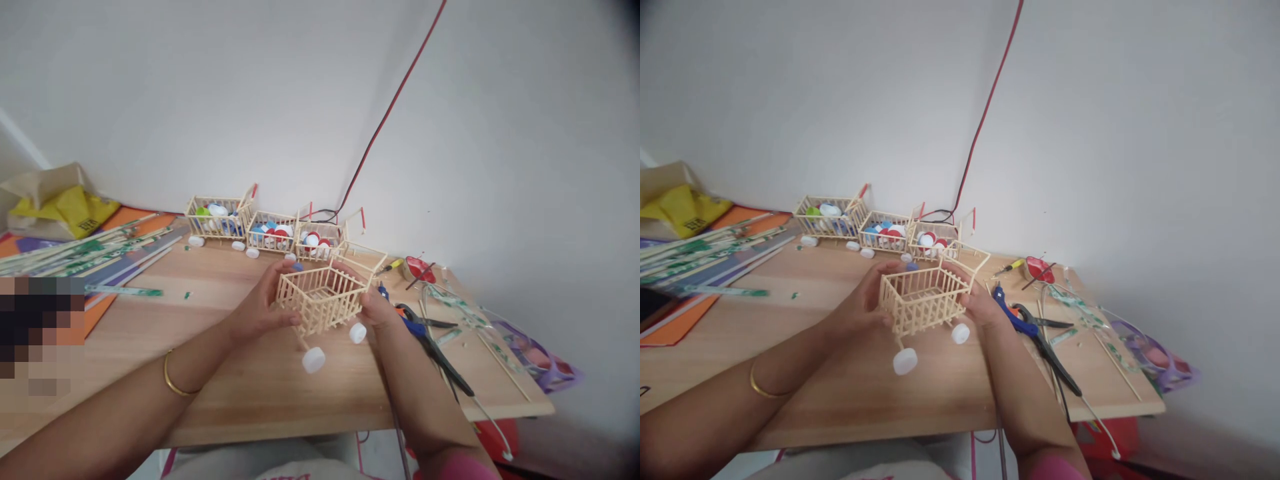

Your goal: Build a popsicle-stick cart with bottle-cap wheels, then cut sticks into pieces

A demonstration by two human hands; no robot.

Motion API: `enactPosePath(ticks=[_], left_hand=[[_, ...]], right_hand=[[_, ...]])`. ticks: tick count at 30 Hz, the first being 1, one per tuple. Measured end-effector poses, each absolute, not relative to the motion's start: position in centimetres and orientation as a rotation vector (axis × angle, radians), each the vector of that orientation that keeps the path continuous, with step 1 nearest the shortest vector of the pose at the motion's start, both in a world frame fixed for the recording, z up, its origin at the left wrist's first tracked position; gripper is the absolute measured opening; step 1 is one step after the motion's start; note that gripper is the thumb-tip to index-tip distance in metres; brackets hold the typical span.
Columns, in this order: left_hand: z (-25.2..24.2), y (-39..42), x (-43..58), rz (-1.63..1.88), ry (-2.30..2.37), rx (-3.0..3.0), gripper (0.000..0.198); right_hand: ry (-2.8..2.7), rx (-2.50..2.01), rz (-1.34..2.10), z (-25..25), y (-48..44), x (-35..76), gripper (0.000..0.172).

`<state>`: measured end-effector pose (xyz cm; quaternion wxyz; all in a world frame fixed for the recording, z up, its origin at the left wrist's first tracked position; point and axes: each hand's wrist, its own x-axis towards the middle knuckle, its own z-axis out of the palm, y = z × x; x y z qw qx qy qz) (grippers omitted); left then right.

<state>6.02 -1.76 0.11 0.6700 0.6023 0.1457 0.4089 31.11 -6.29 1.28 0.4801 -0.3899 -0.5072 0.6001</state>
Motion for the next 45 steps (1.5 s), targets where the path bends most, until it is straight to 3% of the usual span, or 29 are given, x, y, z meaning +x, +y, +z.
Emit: enactPosePath(ticks=[9, 17, 23, 29, 45], left_hand=[[-0.5, -0.5, 5.4, 0.979, 0.489, 1.536, 0.114], [0.6, -0.9, 5.5, 0.944, 0.554, 1.623, 0.104], [0.1, -0.8, 5.4, 0.909, 0.641, 1.665, 0.118], [0.0, 0.4, 4.8, 0.855, 0.599, 1.732, 0.119], [0.2, 1.7, 4.0, 0.725, 0.591, 1.710, 0.117]], right_hand=[[-1.266, -0.902, 1.335, 1.7, -6.1, 31.0, 0.096], [-1.345, -0.965, 1.165, 2.8, -6.3, 30.6, 0.106], [-1.449, -0.980, 1.073, 3.5, -6.6, 30.2, 0.110], [-1.550, -1.058, 1.082, 3.9, -6.9, 29.9, 0.121], [-1.746, -1.027, 1.115, 1.8, -6.3, 30.6, 0.127]])
